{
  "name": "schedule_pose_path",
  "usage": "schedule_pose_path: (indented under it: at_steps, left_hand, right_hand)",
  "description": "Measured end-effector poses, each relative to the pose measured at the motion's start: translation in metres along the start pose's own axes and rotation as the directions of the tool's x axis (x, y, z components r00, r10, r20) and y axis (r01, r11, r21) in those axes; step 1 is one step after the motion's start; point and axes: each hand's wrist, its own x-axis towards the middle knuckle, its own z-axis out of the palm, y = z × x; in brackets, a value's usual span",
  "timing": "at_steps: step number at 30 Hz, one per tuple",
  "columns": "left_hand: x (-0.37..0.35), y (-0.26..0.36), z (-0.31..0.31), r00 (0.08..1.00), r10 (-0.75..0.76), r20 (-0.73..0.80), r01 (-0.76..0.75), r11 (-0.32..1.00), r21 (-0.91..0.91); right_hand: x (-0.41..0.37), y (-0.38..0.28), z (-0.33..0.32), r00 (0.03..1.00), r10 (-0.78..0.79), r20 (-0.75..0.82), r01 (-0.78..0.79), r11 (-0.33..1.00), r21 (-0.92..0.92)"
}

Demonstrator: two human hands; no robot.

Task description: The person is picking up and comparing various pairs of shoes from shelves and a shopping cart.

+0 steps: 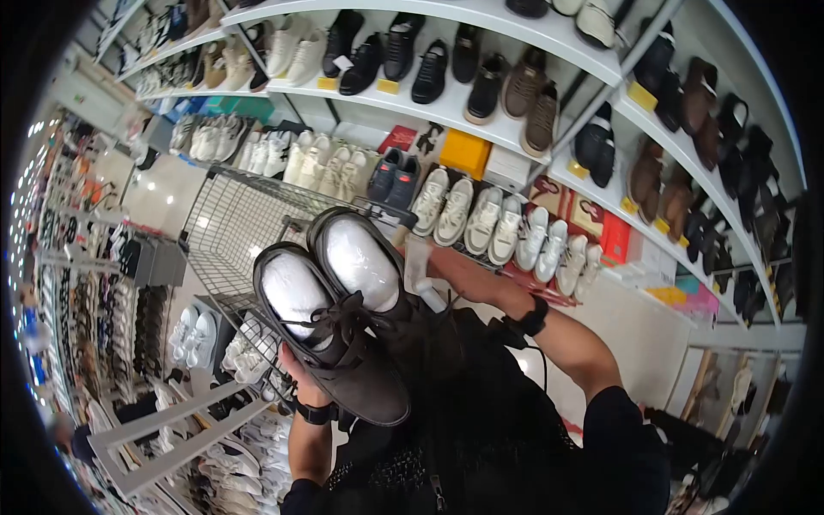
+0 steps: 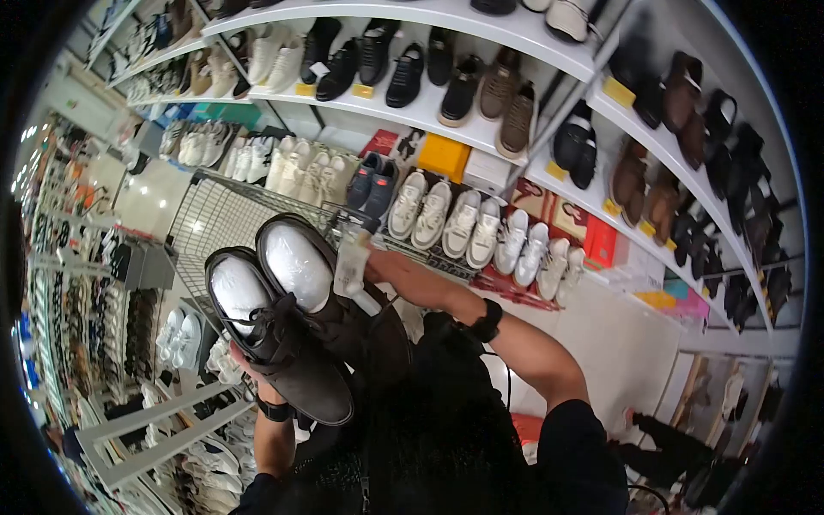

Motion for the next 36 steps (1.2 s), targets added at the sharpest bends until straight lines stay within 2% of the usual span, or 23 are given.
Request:
schedule_pose_path:
  at_steps: [2, 3, 4, 5, 6, 8, 9, 10, 11, 12, 13, 15, 16, 18, 20, 22, 23, 24, 26, 27, 31, 34, 36]
  left_hand:
    - [0.005, 0.003, -0.012, 0.992, -0.06, -0.114, 0.09, 0.957, 0.276]
    - [0.011, -0.006, -0.012, 0.997, -0.082, -0.003, 0.082, 0.99, 0.113]
    - [0.016, -0.009, -0.013, 0.995, -0.103, -0.004, 0.103, 0.988, 0.112]
    - [0.021, -0.01, -0.014, 0.988, -0.154, 0.01, 0.152, 0.981, 0.123]
    - [0.024, -0.013, -0.013, 0.979, -0.202, 0.018, 0.198, 0.971, 0.136]
    - [0.034, -0.028, -0.001, 0.947, -0.277, 0.162, 0.274, 0.961, 0.047]
    - [0.038, -0.035, 0.006, 0.946, -0.291, 0.144, 0.294, 0.956, -0.005]
    - [0.04, -0.04, 0.012, 0.944, -0.305, 0.124, 0.313, 0.948, -0.056]
    - [0.04, -0.034, 0.022, 0.886, -0.343, -0.311, 0.463, 0.697, 0.547]
    - [0.043, -0.038, 0.023, 0.881, -0.427, -0.202, 0.469, 0.743, 0.476]
    - [0.045, -0.042, 0.025, 0.882, -0.414, -0.224, 0.465, 0.695, 0.548]
    - [0.049, -0.062, 0.031, 0.895, -0.329, -0.301, 0.446, 0.657, 0.607]
    - [0.055, -0.068, 0.039, 0.889, -0.344, -0.302, 0.452, 0.556, 0.698]
    - [0.066, -0.08, 0.042, 0.862, -0.434, -0.261, 0.467, 0.482, 0.742]
    - [0.075, -0.096, 0.027, 0.872, -0.434, -0.226, 0.444, 0.506, 0.739]
    - [0.087, -0.113, 0.036, 0.948, -0.317, -0.03, 0.16, 0.393, 0.906]
    - [0.097, -0.115, 0.057, 0.918, -0.391, 0.063, 0.007, 0.174, 0.985]
    - [0.1, -0.127, 0.084, 0.952, -0.301, 0.048, -0.059, -0.03, 0.998]
    - [0.099, -0.146, 0.08, 0.964, -0.266, -0.03, -0.014, -0.162, 0.987]
    - [0.1, -0.161, 0.089, 0.979, -0.204, 0.002, -0.033, -0.149, 0.988]
    - [0.101, -0.196, 0.086, 0.986, -0.164, -0.03, 0.017, -0.083, 0.996]
    - [0.101, -0.216, 0.08, 0.966, -0.225, -0.124, 0.109, -0.078, 0.991]
    - [0.102, -0.239, 0.087, 0.985, -0.116, -0.129, 0.146, 0.157, 0.977]
  right_hand:
    - [-0.033, 0.004, 0.007, 0.993, 0.044, -0.11, -0.023, 0.982, 0.189]
    - [-0.052, -0.007, 0.012, 0.987, 0.051, -0.152, -0.025, 0.986, 0.163]
    - [-0.066, -0.015, 0.016, 0.981, 0.052, -0.189, -0.027, 0.99, 0.135]
    - [-0.074, -0.012, 0.021, 0.96, -0.138, -0.244, 0.139, 0.99, -0.016]
    - [-0.088, -0.014, 0.02, 0.956, 0.079, -0.281, -0.107, 0.991, -0.085]
    - [-0.111, 0.0, 0.018, 0.954, -0.1, -0.283, 0.129, 0.988, 0.083]
    - [-0.12, -0.009, 0.026, 0.944, -0.136, -0.3, 0.217, 0.941, 0.26]
    - [-0.128, -0.016, 0.031, 0.943, -0.137, -0.302, 0.221, 0.939, 0.264]
    - [-0.137, -0.021, 0.033, 0.925, -0.144, -0.351, 0.236, 0.943, 0.236]
    - [-0.145, -0.022, 0.032, 0.906, -0.151, -0.396, 0.249, 0.946, 0.209]
    - [-0.155, -0.022, 0.025, 0.941, -0.114, -0.319, 0.177, 0.968, 0.177]
    - [-0.167, -0.02, 0.021, 0.923, -0.133, -0.361, 0.131, 0.991, -0.029]
    - [-0.172, -0.017, 0.017, 0.91, -0.183, -0.372, 0.132, 0.979, -0.158]
    - [-0.178, -0.011, 0.009, 0.888, -0.184, -0.421, 0.103, 0.973, -0.208]
    - [-0.187, -0.011, -0.005, 0.862, -0.19, -0.47, 0.069, 0.963, -0.262]
    - [-0.198, -0.018, -0.023, 0.872, -0.168, -0.46, 0.024, 0.953, -0.302]
    - [-0.201, -0.023, -0.032, 0.863, -0.257, -0.436, 0.102, 0.932, -0.348]
    - [-0.207, -0.027, -0.039, 0.867, -0.251, -0.431, 0.103, 0.935, -0.339]
    - [-0.218, -0.034, -0.059, 0.89, -0.269, -0.368, 0.134, 0.926, -0.353]
    - [-0.225, -0.032, -0.069, 0.895, -0.283, -0.344, 0.125, 0.901, -0.416]
    - [-0.25, -0.027, -0.104, 0.915, -0.244, -0.32, 0.14, 0.939, -0.315]
    - [-0.269, -0.022, -0.128, 0.905, -0.31, -0.291, 0.205, 0.918, -0.34]
    - [-0.282, -0.024, -0.139, 0.907, -0.286, -0.309, 0.146, 0.902, -0.407]
